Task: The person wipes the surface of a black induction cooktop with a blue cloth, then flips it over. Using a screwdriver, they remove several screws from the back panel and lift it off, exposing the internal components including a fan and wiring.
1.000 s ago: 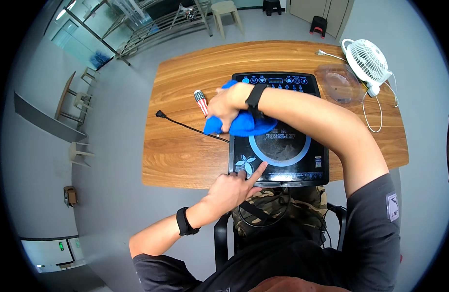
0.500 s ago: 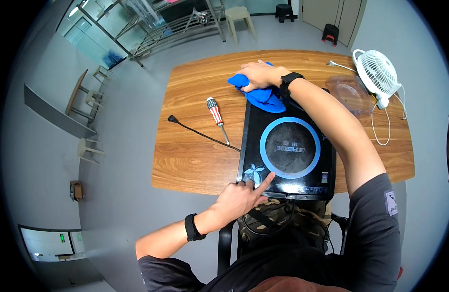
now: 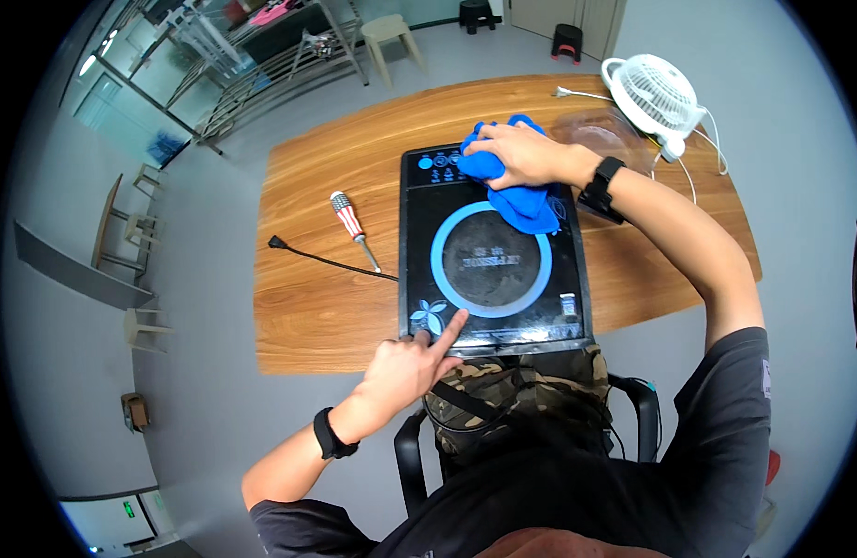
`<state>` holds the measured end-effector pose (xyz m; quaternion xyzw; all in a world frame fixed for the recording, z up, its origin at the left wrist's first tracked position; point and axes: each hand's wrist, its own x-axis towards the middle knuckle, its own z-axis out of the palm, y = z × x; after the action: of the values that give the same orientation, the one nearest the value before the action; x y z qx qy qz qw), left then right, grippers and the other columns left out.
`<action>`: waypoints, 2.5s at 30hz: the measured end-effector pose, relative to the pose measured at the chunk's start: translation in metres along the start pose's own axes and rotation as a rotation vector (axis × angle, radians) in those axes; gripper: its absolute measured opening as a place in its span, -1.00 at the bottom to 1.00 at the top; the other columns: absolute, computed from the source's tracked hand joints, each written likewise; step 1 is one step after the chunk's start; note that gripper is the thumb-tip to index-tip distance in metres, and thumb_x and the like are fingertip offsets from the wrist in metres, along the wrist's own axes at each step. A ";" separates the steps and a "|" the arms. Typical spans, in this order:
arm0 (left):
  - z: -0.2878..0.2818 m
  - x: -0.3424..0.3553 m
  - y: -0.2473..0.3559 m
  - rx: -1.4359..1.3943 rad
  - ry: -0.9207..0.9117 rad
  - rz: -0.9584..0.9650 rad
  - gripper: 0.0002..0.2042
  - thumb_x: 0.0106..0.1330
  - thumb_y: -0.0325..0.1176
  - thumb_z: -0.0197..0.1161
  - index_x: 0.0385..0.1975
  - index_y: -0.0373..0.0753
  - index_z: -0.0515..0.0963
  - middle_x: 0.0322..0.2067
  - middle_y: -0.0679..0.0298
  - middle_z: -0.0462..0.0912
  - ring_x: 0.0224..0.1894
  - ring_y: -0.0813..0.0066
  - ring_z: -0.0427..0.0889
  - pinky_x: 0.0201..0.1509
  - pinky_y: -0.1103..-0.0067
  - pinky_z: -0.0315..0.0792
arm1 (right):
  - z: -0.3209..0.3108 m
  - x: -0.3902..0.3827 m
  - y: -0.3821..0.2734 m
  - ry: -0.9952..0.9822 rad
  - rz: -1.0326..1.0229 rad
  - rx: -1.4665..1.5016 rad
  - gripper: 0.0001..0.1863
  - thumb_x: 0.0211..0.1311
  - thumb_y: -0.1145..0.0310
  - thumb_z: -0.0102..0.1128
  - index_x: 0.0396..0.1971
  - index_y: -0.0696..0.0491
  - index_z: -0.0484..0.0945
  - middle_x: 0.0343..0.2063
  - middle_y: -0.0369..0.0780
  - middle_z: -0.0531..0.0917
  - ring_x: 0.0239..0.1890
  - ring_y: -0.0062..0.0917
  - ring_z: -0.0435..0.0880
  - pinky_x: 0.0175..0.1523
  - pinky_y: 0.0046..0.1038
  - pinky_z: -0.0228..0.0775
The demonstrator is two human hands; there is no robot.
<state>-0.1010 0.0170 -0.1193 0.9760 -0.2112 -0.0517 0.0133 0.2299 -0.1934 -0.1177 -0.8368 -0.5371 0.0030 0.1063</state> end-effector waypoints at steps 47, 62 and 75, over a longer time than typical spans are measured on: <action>-0.020 0.007 0.002 -0.068 -0.059 0.001 -0.31 0.42 0.14 0.19 0.51 0.09 0.23 -0.59 0.12 0.59 -0.56 0.06 0.66 -0.49 0.27 0.53 | 0.022 -0.349 0.093 0.326 0.732 -0.114 -0.39 0.14 0.14 0.39 0.20 -0.05 0.48 0.08 -0.12 0.52 0.17 -0.18 0.49 0.24 -0.12 0.23; -0.030 0.004 0.004 -0.238 -0.099 -0.076 -0.24 0.39 0.08 0.28 0.52 0.07 0.13 -0.31 -0.03 0.75 -0.31 -0.22 0.70 -0.17 0.11 0.60 | 0.010 -0.350 0.085 0.281 0.742 -0.034 -0.14 0.18 0.00 0.41 0.44 -0.09 0.23 0.28 -0.06 0.42 0.39 -0.11 0.31 0.43 0.03 0.05; -0.022 -0.049 -0.033 -0.177 -0.008 -0.323 -0.64 0.47 -0.31 0.14 0.22 -0.19 0.38 -0.42 -0.05 0.71 -0.34 -0.18 0.67 -0.27 0.07 0.51 | -0.027 -0.271 -0.079 -0.017 0.206 -0.146 -0.31 0.17 0.26 0.39 0.31 0.07 0.37 0.17 -0.08 0.50 0.13 -0.21 0.55 0.16 -0.21 0.43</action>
<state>-0.1301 0.0672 -0.0945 0.9920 -0.0462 -0.0753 0.0897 0.0475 -0.4099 -0.1066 -0.8929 -0.4481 -0.0180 0.0396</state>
